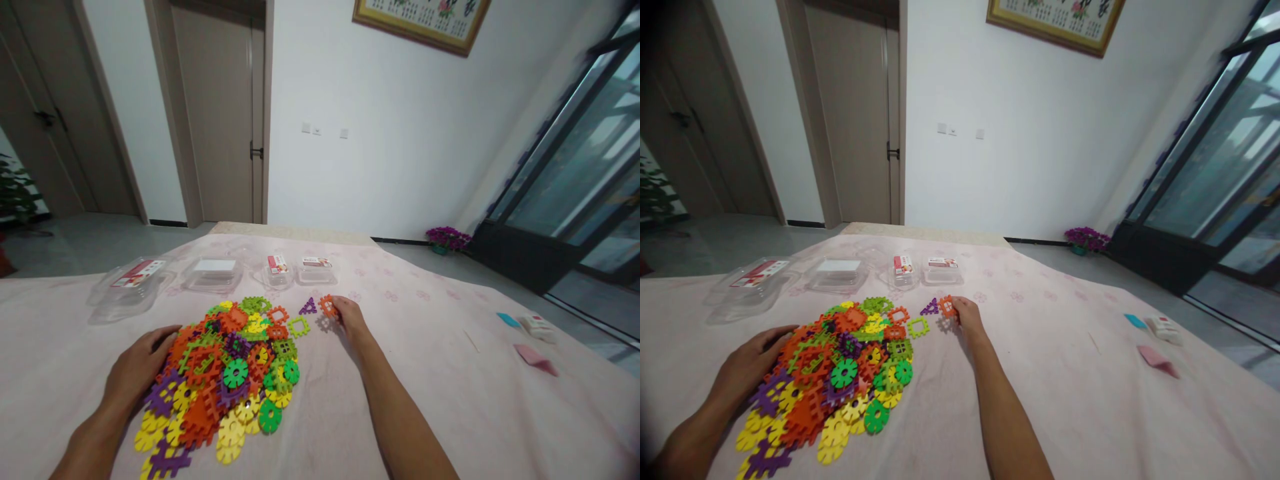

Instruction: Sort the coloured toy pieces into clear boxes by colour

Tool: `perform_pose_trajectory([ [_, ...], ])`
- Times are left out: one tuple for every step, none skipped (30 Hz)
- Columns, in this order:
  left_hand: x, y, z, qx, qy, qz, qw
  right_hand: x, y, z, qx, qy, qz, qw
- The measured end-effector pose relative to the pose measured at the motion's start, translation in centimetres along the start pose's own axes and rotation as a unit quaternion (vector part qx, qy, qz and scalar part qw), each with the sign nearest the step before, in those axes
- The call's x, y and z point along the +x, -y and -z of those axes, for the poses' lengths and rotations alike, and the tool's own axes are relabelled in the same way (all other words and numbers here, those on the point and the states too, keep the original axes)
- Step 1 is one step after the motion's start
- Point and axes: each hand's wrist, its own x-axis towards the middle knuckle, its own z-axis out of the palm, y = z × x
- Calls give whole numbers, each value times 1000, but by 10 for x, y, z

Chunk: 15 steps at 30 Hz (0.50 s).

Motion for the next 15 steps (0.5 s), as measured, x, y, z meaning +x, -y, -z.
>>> perform_pose_trajectory([
  [1,1,-1,0,4,0,1000,-1,-1,1,4,7,0,1000],
  [2,2,-1,-1,7,2,1000,-1,-2,2,-1,0,7,1000],
  [3,3,-2,-1,7,4,1000,-1,-4,3,-15,-20,20,999],
  [3,4,-3,-2,7,5,1000,0,-6,5,-35,-49,36,998],
  [4,4,-3,-3,6,5,1000,1,-8,7,-61,-87,52,993],
  [4,4,-3,-5,4,3,1000,3,-10,10,-94,-126,65,985],
  [4,4,-3,-6,2,0,1000,6,-12,12,-128,-157,74,977],
  [3,3,-3,-7,2,-1,1000,8,-14,14,-159,-177,76,968],
  [3,2,-2,-7,2,1,1000,10,-15,16,-184,-186,76,962],
  [2,1,-1,-7,2,7,1000,12,-17,18,-206,-189,78,957],
  [1,-1,-1,-6,1,14,1000,13,-18,19,-223,-184,80,954],
  [0,-2,0,-6,0,21,1000,14,-19,19,-236,-176,82,952],
  [0,-4,1,-7,-3,25,1000,15,-20,19,-252,-170,87,949],
  [-1,-5,1,-8,-7,25,1000,15,-21,18,-275,-168,93,942],
  [-2,-6,2,-8,-11,23,1000,16,-22,18,-303,-168,101,933],
])
